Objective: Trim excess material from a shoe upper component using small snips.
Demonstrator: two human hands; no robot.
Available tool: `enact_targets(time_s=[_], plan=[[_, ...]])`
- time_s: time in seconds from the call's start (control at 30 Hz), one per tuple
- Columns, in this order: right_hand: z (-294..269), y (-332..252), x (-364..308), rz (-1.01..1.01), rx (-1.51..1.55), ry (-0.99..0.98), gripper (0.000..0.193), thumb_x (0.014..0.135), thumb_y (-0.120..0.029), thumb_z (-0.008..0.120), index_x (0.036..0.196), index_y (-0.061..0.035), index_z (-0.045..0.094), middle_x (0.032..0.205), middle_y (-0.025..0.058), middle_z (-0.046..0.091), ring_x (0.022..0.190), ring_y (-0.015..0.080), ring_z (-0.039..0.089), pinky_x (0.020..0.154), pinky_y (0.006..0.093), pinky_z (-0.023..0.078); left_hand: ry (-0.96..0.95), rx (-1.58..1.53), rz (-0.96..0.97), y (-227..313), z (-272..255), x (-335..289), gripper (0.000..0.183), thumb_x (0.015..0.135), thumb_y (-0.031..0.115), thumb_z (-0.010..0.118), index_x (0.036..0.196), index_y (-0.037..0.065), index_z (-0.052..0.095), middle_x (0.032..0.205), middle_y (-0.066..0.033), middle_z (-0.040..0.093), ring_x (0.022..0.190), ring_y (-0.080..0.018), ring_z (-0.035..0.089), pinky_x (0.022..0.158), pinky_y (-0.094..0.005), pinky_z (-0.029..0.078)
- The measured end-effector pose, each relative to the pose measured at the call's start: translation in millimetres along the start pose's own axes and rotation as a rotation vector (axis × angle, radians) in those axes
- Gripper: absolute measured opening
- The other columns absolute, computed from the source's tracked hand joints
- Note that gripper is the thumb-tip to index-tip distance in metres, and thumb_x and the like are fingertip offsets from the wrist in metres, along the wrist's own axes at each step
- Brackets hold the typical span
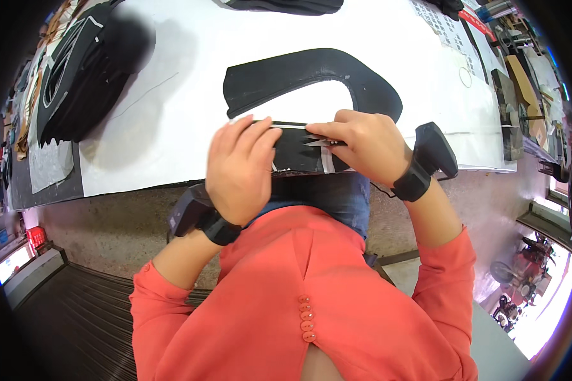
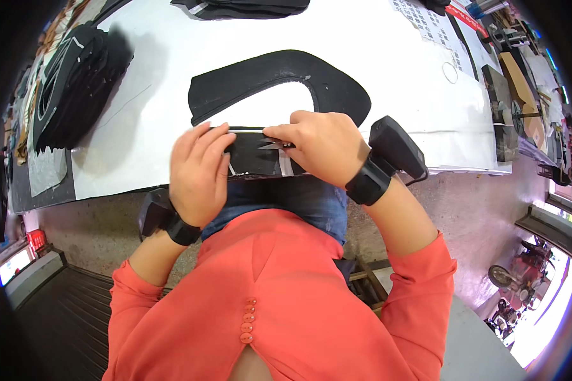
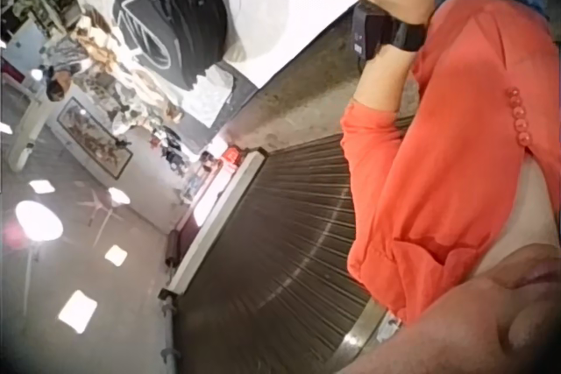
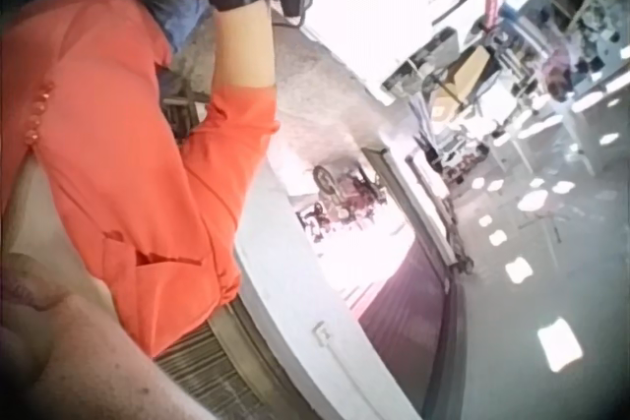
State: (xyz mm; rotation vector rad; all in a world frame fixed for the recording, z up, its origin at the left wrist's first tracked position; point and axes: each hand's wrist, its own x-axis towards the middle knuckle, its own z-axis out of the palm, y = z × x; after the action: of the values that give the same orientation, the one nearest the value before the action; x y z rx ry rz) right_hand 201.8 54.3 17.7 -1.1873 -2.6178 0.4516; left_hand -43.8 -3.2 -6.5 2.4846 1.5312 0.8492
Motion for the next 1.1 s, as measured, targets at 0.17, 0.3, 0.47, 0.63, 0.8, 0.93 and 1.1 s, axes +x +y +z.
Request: enact_targets(time_s=[0.17, 0.3, 0.47, 0.63, 0.8, 0.93, 1.1], plan=[[-3.1, 10.4, 5.3, 0.086, 0.270, -0.005, 0.027, 0.082, -0.021, 0.078, 0.108, -0.0139, 0.075, 0.080, 0.0092, 0.069, 0.069, 0.0295, 0.069, 0.063, 0.0369, 0.054, -0.009, -0.135, 0.016, 16.8, 18.8, 5.3, 0.038, 0.085, 0.005, 0.070, 0.123, 0.004, 0.066, 0.128, -0.0109, 0.065, 0.122, -0.0345, 0.057, 0.105, -0.0481, 0.044], [-19.5, 24.1, -2.6, 0.319, 0.455, -0.051, 0.021, 0.084, -0.020, 0.076, 0.090, 0.0007, 0.073, 0.073, 0.0167, 0.068, 0.063, 0.0284, 0.066, 0.061, 0.0344, 0.050, -0.050, -0.096, 0.010, 19.1, 16.5, 8.1, 0.038, 0.084, 0.008, 0.074, 0.122, 0.005, 0.067, 0.125, -0.0102, 0.065, 0.121, -0.0338, 0.057, 0.105, -0.0484, 0.044], [-20.5, 24.3, -9.5, 0.410, 0.557, -0.079, 0.024, 0.085, -0.021, 0.076, 0.088, 0.0025, 0.072, 0.068, 0.0154, 0.065, 0.057, 0.0246, 0.058, 0.058, 0.0329, 0.047, -0.053, -0.072, 0.032, 21.5, 19.7, 10.2, 0.035, 0.084, 0.004, 0.072, 0.119, 0.004, 0.069, 0.125, -0.0101, 0.065, 0.120, -0.0333, 0.058, 0.104, -0.0469, 0.046], [-15.1, 21.4, -1.2, 0.385, 0.519, -0.056, 0.027, 0.086, -0.023, 0.075, 0.087, 0.0035, 0.072, 0.067, 0.0158, 0.064, 0.056, 0.0222, 0.057, 0.058, 0.0328, 0.047, -0.025, -0.134, 0.105, 21.3, 29.1, 10.4, 0.036, 0.079, -0.008, 0.065, 0.114, 0.002, 0.068, 0.127, -0.0116, 0.064, 0.118, -0.0351, 0.061, 0.101, -0.0471, 0.050], [-17.2, 15.7, 6.0, 0.446, 0.657, -0.056, 0.022, 0.088, -0.016, 0.075, 0.088, 0.0055, 0.071, 0.068, 0.0049, 0.063, 0.066, 0.0081, 0.053, 0.062, 0.0270, 0.046, -0.042, -0.193, 0.083, 21.7, 29.3, 14.0, 0.036, 0.077, -0.010, 0.062, 0.111, 0.000, 0.067, 0.125, -0.0143, 0.064, 0.118, -0.0357, 0.062, 0.100, -0.0477, 0.051], [-17.0, 16.1, 7.7, 0.488, 0.550, -0.047, 0.026, 0.087, -0.020, 0.076, 0.087, 0.0063, 0.072, 0.070, 0.0063, 0.065, 0.066, 0.0094, 0.056, 0.064, 0.0273, 0.048, -0.054, -0.208, 0.085, 21.4, 26.8, 15.5, 0.035, 0.077, -0.011, 0.062, 0.110, -0.001, 0.066, 0.122, -0.0155, 0.064, 0.118, -0.0355, 0.062, 0.099, -0.0470, 0.051], [-9.2, 18.6, 4.3, 0.532, 0.461, -0.030, 0.030, 0.083, -0.024, 0.075, 0.087, 0.0058, 0.073, 0.070, 0.0137, 0.067, 0.064, 0.0211, 0.062, 0.064, 0.0327, 0.051, -0.049, -0.213, 0.088, 19.6, 28.8, 14.0, 0.033, 0.078, -0.011, 0.062, 0.110, -0.001, 0.066, 0.124, -0.0153, 0.064, 0.119, -0.0357, 0.062, 0.100, -0.0471, 0.051]])
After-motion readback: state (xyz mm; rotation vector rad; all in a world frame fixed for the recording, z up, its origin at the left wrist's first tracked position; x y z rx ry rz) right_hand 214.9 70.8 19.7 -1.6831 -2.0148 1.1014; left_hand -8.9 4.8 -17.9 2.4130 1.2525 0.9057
